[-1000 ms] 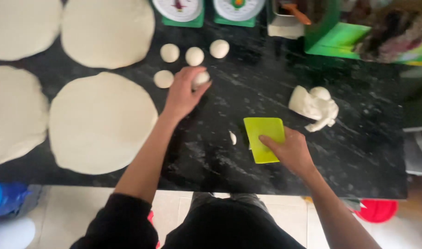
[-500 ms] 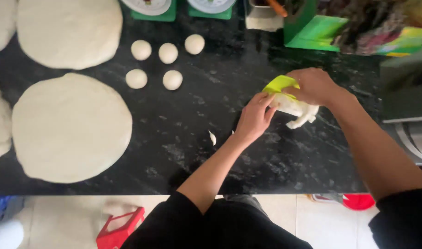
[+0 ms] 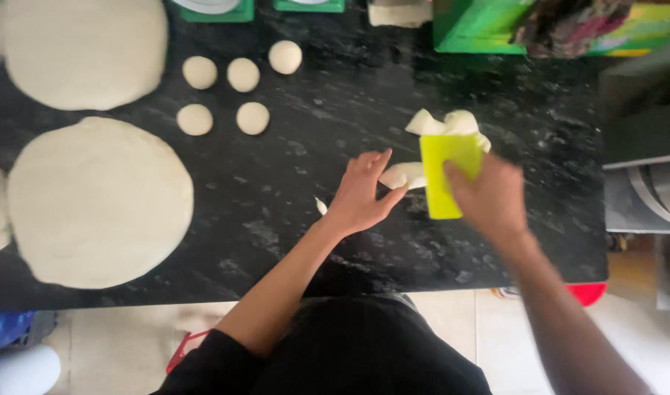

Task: The person weighs a large piece of dough on a green scale, then uses a yellow scraper to cut smaller portions from a bulk mass. They roll these portions into small balls and arrange them on the countertop alongside several larger, flattened dough rounds.

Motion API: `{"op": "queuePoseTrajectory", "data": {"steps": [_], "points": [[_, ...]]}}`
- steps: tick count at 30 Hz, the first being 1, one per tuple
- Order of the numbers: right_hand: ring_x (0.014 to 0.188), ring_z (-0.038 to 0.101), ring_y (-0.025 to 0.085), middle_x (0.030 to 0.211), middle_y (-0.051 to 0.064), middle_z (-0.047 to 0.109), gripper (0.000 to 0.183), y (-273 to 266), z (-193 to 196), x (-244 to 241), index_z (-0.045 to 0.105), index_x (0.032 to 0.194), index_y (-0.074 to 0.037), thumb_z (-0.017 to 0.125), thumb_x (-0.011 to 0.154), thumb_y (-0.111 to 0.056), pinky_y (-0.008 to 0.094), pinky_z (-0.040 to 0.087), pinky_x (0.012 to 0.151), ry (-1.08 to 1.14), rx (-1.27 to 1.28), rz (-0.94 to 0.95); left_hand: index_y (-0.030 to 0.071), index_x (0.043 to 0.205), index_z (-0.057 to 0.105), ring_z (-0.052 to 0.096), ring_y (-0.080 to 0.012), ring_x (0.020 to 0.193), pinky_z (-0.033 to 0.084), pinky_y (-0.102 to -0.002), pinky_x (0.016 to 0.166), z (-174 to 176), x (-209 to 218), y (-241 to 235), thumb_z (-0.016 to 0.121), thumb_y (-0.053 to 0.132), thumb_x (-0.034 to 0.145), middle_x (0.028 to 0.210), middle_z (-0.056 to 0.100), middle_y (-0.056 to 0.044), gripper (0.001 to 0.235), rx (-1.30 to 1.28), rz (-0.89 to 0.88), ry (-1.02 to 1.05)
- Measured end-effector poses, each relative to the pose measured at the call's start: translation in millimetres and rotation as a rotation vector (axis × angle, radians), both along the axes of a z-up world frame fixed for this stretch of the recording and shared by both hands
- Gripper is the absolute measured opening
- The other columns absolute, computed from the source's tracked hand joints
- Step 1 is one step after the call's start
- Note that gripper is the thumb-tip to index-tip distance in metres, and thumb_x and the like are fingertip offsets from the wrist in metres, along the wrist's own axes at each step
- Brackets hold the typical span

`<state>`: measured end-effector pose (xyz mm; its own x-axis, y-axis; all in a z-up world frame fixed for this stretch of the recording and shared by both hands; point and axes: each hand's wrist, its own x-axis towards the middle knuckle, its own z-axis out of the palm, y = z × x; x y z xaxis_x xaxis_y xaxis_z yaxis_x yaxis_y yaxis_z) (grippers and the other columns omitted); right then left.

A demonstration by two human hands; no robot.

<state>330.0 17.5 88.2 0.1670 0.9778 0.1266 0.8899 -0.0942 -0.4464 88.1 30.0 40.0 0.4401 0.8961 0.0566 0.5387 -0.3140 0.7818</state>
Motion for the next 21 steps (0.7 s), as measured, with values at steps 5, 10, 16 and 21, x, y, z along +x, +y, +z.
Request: {"op": "queuePoseTrajectory", "data": {"steps": [5,10,16,21], "points": [[0.083,0.071,0.045,0.076,0.019,0.071,0.036,-11,-24,-11,0.071,0.099,-0.008,0.074,0.089,-0.042,0.059,0.053,0.07,-0.044,-0.173,-0.087,0.0,0.142,0.058,0.053,-0.0481,0.131,0.046,-0.052,0.11,-17,25,1,0.071,0.023,0.095,0.139,0.056,-0.025,0.054,0.069,-0.136,-0.148],[0.087,0.071,0.051,0.082,0.023,0.071,0.038,22,-60,-38,0.069,0.106,-0.01,0.068,0.088,-0.044,0.062,0.054,0.075,0.008,-0.272,-0.075,0.004,0.139,0.06,0.061,-0.0432,0.121,0.056,-0.049,0.098,-53,26,20,0.069,0.023,0.096,0.13,0.061,-0.021,0.048,0.101,-0.102,0.034],[0.092,0.07,0.049,0.085,0.027,0.071,0.039,38,-41,-60,0.073,0.105,0.0,0.077,0.09,-0.036,0.058,0.053,0.076,0.283,-0.142,-0.074,0.007,0.13,0.062,0.059,-0.0418,0.122,0.046,-0.049,0.104,21,-99,-7,0.072,0.028,0.096,0.12,0.061,-0.018,0.041,0.277,0.145,-0.041],[0.093,0.069,0.051,0.087,0.03,0.07,0.046,10,-27,-60,0.071,0.104,0.002,0.079,0.09,-0.041,0.061,0.051,0.077,0.301,-0.214,-0.1,0.005,0.11,0.063,0.06,-0.0424,0.107,0.049,-0.05,0.089,-28,-182,-119,0.072,0.029,0.094,0.108,0.056,-0.019,0.03,0.436,0.14,0.233]]}}
